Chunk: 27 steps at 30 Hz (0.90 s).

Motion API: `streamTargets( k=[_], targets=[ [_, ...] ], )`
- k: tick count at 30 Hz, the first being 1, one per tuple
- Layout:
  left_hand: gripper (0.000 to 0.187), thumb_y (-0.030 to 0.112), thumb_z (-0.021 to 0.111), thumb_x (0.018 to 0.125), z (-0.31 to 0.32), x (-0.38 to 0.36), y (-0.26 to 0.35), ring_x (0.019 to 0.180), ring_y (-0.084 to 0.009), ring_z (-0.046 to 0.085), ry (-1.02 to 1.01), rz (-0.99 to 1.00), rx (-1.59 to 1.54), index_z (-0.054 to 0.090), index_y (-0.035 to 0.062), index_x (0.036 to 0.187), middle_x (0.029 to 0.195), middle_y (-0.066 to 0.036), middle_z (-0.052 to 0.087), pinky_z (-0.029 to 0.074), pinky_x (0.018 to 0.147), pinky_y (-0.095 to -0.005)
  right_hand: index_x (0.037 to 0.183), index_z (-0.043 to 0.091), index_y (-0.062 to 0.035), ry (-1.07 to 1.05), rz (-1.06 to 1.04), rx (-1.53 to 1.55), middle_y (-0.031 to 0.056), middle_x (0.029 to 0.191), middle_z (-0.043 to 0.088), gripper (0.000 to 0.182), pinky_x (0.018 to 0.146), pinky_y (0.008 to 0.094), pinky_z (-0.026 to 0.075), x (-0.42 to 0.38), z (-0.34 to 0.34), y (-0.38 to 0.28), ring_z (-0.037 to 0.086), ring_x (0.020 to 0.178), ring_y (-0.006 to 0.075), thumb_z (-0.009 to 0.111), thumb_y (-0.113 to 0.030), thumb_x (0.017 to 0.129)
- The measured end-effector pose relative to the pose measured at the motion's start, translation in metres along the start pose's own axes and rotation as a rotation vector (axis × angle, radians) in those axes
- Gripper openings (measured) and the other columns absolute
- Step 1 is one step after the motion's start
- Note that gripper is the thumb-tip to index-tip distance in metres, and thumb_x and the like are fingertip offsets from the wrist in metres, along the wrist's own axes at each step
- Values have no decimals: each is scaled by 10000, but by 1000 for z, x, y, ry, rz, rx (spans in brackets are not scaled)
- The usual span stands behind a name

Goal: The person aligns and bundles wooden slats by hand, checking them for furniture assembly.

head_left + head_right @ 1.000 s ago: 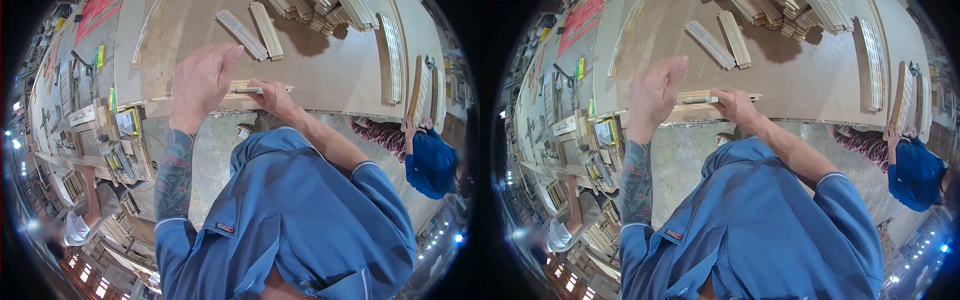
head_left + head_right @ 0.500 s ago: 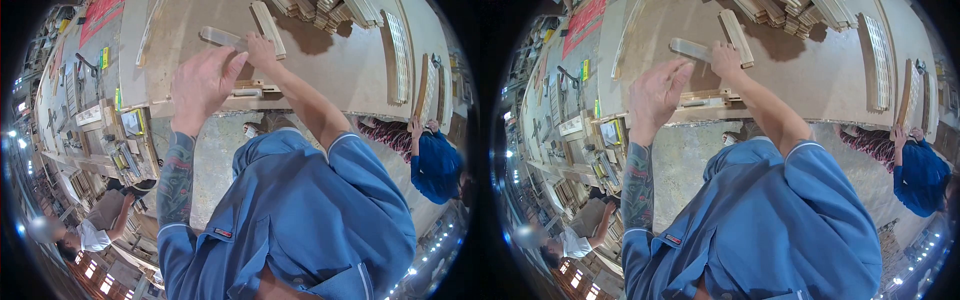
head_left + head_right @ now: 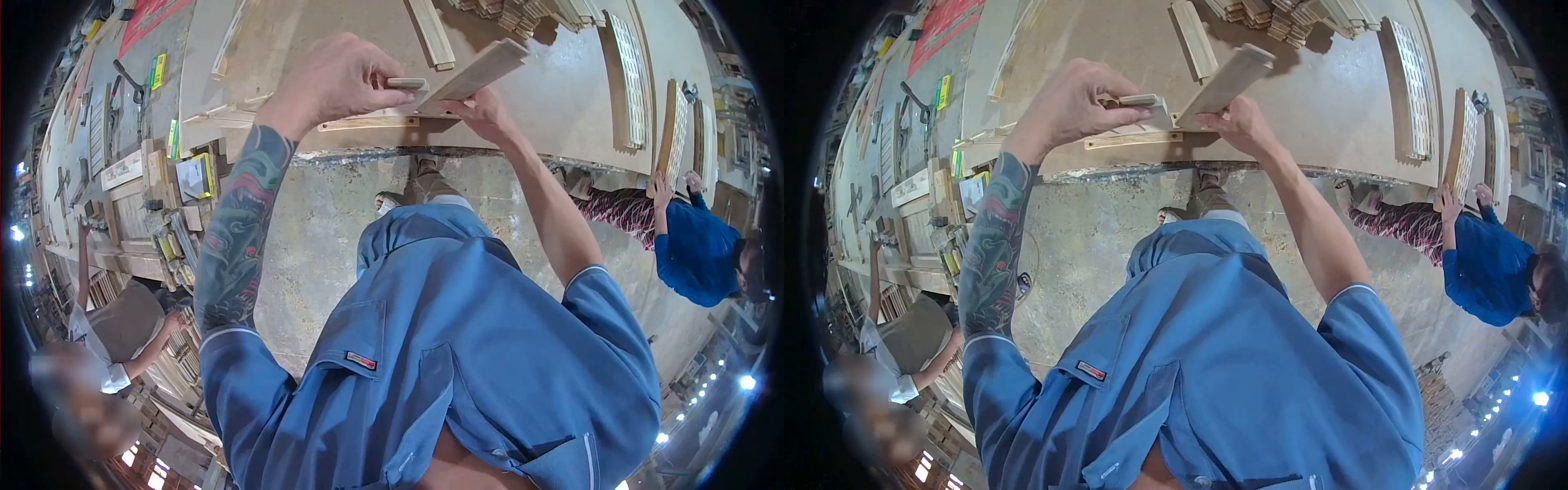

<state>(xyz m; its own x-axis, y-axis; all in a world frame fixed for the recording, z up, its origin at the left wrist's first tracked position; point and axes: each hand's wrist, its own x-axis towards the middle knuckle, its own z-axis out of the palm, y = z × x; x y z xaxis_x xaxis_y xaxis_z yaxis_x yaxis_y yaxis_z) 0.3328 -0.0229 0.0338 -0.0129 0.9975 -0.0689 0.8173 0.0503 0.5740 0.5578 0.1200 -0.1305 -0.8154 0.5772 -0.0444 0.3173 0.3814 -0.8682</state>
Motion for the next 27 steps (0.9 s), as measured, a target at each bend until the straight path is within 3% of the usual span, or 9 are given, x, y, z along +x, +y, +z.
streamTargets(
  k=[1,3,10,12,16,18,22,25,27],
  targets=[
    [216,276,806,774,0,0,-1,664,-225,624,-2,2,0,772,83,864,781,-78,719,493,612,-333,992,713,1,4,8,-2,142,931,731,254,753,357,521,1,-6,-9,686,865,225,722,-217,862],
    [218,273,807,774,1,2,-3,656,-225,620,-8,11,-9,774,81,872,773,-77,717,491,607,-333,1001,733,-28,-179,90,-374,169,953,724,266,767,378,518,3,-16,-20,685,852,281,725,-245,847],
    [204,264,818,761,1,5,-4,643,-212,613,-1,-18,3,774,88,853,752,-64,711,481,582,-329,1022,736,-34,-55,-88,31,165,936,728,290,719,381,517,9,-7,7,684,814,273,719,-258,839],
    [200,260,819,758,0,6,-5,643,-212,612,2,-32,-1,773,87,848,751,-63,711,480,580,-330,1038,734,-36,-170,-15,-32,157,941,731,294,724,371,520,15,-11,1,692,823,258,721,-246,833],
    [198,253,821,748,1,5,-8,641,-219,607,21,17,3,772,88,844,751,-63,710,474,581,-335,1002,735,-38,-188,-27,-30,163,930,725,264,730,369,523,14,-6,-13,693,795,281,729,-230,821],
    [199,252,822,743,3,3,-9,640,-223,605,26,44,-1,771,87,843,749,-63,709,472,583,-338,927,729,-43,-47,-250,-100,162,858,707,194,730,397,522,7,6,-9,673,749,324,725,-205,819],
    [190,247,814,745,0,5,-6,657,-237,608,27,34,-17,772,93,848,742,-64,706,470,592,-344,897,709,-54,-12,-301,-369,154,770,675,138,759,432,520,1,19,15,650,711,359,711,-169,820],
    [184,262,804,753,1,3,-4,680,-247,618,1,29,1,775,108,849,756,-67,709,476,603,-348,957,701,-64,-83,-258,-324,168,830,672,171,791,453,510,2,7,16,646,770,373,690,-186,837],
    [185,279,799,759,-2,-1,-2,696,-253,626,-20,39,21,776,117,848,770,-69,713,482,611,-350,1081,666,-78,-329,-194,-384,187,996,668,290,816,442,502,13,-8,41,634,903,373,695,-222,831]
  ],
)
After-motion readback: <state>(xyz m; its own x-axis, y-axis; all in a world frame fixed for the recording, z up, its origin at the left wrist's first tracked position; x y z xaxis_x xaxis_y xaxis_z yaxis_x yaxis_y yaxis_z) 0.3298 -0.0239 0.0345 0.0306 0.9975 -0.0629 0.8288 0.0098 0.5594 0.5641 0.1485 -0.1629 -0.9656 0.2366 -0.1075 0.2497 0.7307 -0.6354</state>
